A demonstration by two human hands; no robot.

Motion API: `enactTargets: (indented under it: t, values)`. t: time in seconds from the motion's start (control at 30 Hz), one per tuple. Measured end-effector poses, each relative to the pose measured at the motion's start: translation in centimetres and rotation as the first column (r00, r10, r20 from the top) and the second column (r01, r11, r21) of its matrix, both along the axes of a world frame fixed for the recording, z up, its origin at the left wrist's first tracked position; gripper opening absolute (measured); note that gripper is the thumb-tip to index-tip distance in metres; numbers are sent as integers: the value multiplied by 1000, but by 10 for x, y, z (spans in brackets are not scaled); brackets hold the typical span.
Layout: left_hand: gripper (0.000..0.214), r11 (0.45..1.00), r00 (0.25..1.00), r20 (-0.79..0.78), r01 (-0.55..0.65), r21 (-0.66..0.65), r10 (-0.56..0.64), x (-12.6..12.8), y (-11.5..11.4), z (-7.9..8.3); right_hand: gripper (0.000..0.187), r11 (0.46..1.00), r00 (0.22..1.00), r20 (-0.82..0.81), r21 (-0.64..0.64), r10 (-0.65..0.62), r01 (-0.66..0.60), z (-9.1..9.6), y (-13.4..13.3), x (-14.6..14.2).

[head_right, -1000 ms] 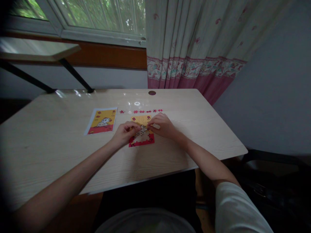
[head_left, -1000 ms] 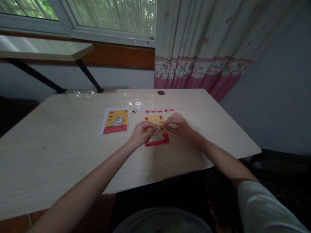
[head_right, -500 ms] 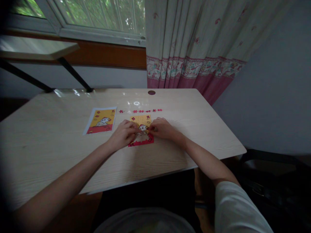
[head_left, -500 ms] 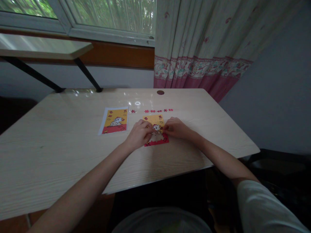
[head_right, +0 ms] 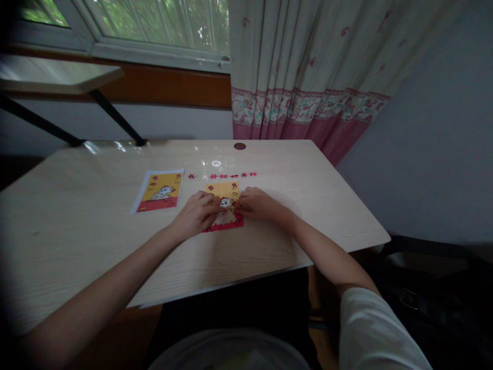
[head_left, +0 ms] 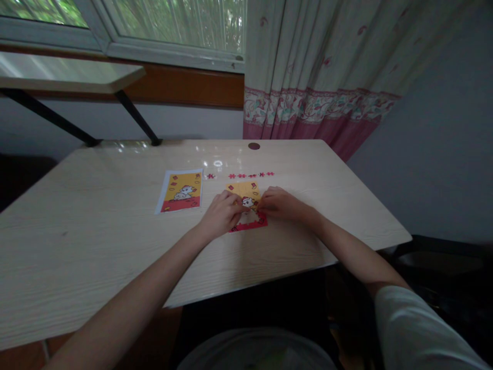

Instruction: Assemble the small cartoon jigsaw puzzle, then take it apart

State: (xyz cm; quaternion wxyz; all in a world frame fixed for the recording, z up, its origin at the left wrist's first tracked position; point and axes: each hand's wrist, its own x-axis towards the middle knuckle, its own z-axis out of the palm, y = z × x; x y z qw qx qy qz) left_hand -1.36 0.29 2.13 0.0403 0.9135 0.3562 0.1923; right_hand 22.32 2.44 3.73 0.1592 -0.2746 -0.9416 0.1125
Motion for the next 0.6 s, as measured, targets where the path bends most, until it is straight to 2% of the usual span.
enactTargets:
  t: [0.37, 0.5, 0.6]
  values:
    - [31, 1000, 998, -62, -7, -16, 6, -2, 0, 3, 15, 986, 999, -42, -165, 29, -36, -2, 5, 3]
    - [33, 1000, 998, -61, -2, -19, 1, -2, 1, 1, 15, 986, 998, -61, -165, 22, -32, -4, 6, 3]
    - [36, 998, 998, -38, 46, -46, -48, -6, 3, 1, 16, 989, 994, -110, -145, 23, -39, -8, 6, 4]
